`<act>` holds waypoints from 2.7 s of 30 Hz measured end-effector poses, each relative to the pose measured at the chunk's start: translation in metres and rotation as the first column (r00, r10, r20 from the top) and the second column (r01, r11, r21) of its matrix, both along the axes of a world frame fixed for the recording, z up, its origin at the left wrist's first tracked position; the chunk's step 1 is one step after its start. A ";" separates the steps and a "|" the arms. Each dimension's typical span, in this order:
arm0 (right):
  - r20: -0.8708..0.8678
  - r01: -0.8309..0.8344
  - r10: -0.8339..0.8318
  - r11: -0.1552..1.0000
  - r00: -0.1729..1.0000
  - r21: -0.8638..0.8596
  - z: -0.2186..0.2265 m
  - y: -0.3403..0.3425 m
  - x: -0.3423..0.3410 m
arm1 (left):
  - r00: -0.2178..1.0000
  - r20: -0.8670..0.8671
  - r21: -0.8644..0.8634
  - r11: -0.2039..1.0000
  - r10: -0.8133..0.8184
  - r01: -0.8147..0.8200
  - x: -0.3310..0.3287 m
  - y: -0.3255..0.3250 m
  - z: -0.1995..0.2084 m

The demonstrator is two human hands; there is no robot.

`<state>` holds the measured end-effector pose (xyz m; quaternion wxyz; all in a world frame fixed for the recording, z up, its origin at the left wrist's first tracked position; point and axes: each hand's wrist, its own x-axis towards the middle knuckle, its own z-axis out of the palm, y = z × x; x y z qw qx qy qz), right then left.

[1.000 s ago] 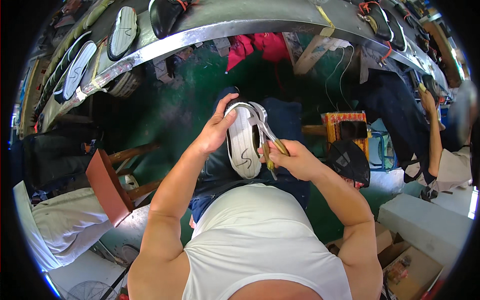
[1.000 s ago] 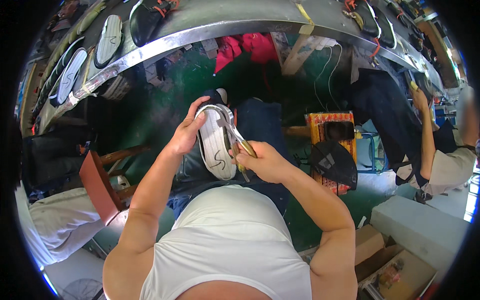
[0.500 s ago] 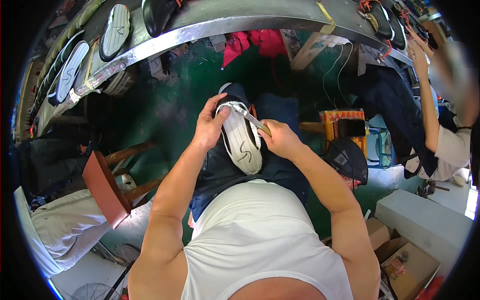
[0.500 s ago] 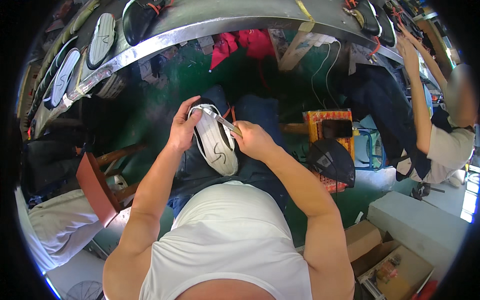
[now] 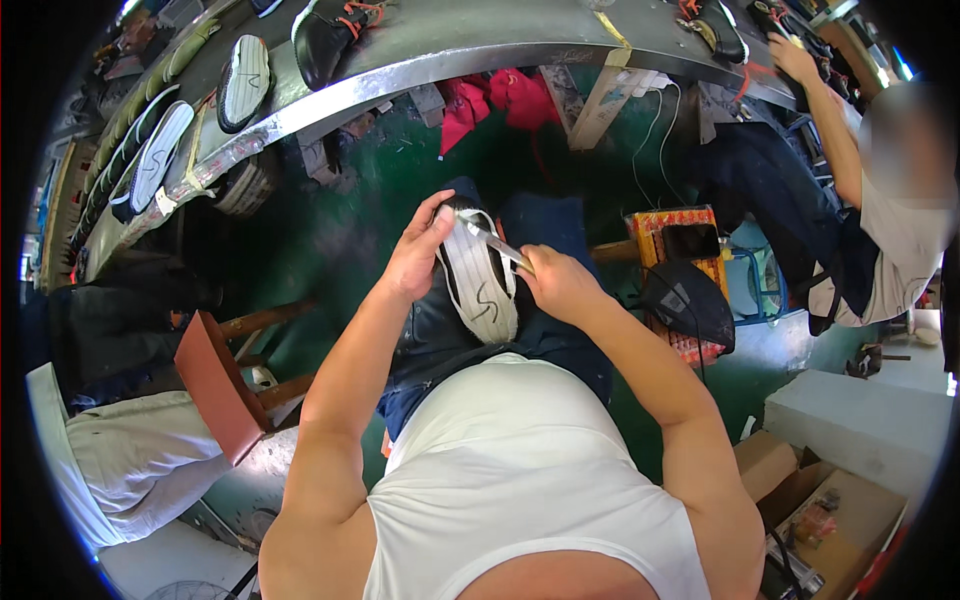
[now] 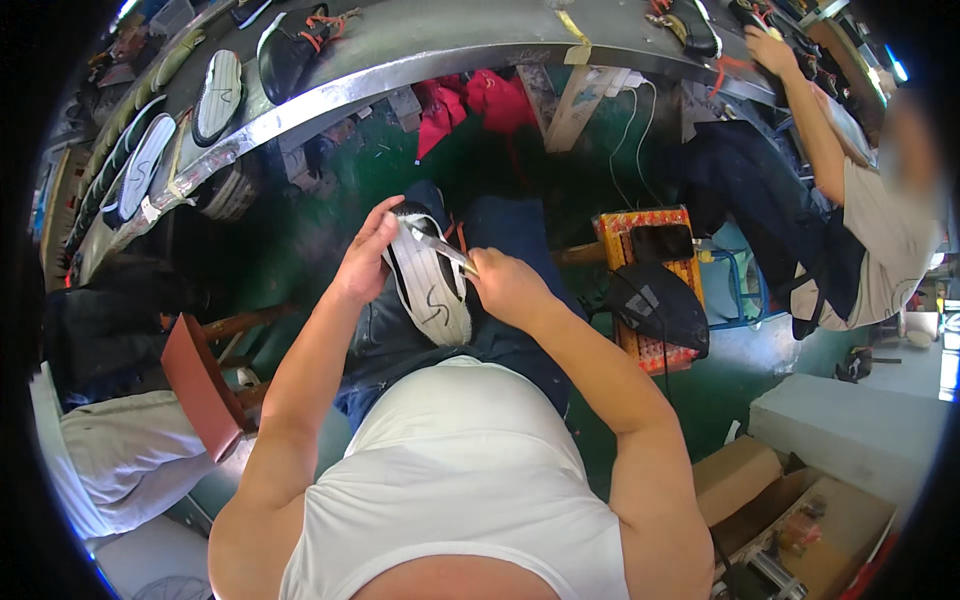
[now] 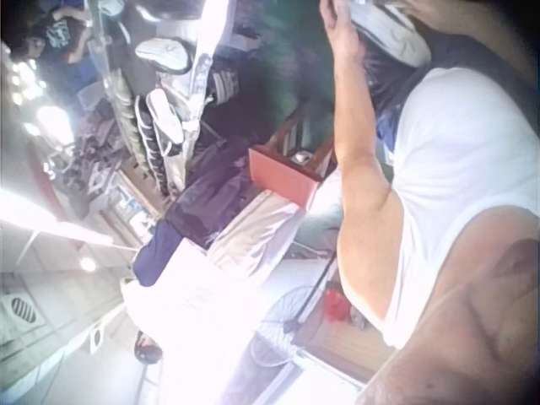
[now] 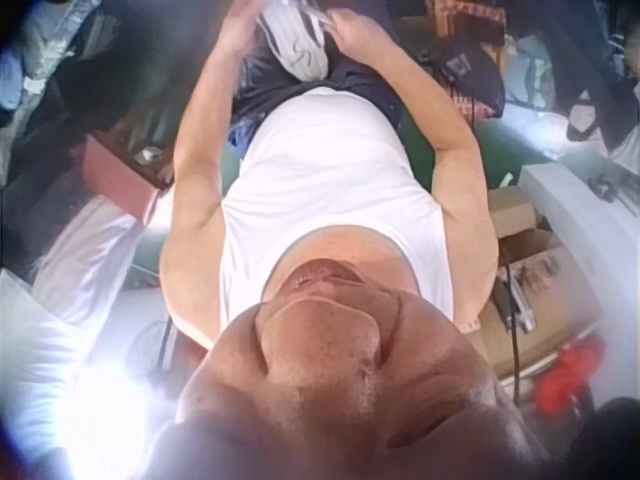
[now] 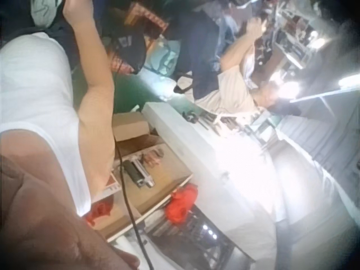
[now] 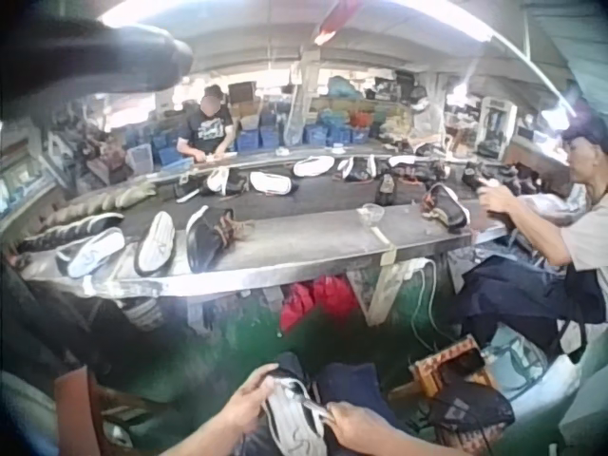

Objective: Assembling shoes on an assembly line using tools and lacing them.

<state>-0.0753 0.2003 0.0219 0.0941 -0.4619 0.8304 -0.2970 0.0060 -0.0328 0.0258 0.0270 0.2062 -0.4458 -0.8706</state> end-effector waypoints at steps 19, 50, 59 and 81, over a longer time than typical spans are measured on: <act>0.527 0.296 -0.017 0.842 0.850 -0.451 0.070 0.007 0.014 | 0.799 -0.436 -0.872 0.414 -0.414 -0.261 0.038 0.044 0.051; 0.498 0.090 0.221 0.845 0.838 -0.528 0.033 -0.022 -0.011 | 0.794 -0.540 -0.764 0.559 -0.278 -0.324 0.034 0.081 -0.005; 0.636 0.123 0.192 0.901 0.747 -0.416 0.038 -0.020 -0.030 | 0.793 -0.482 -0.826 0.495 -0.373 -0.269 0.010 0.061 0.009; 0.875 0.497 -0.115 0.854 0.470 -0.155 0.009 0.005 -0.019 | 0.946 0.155 -0.428 0.843 -0.285 0.325 -0.025 0.038 0.020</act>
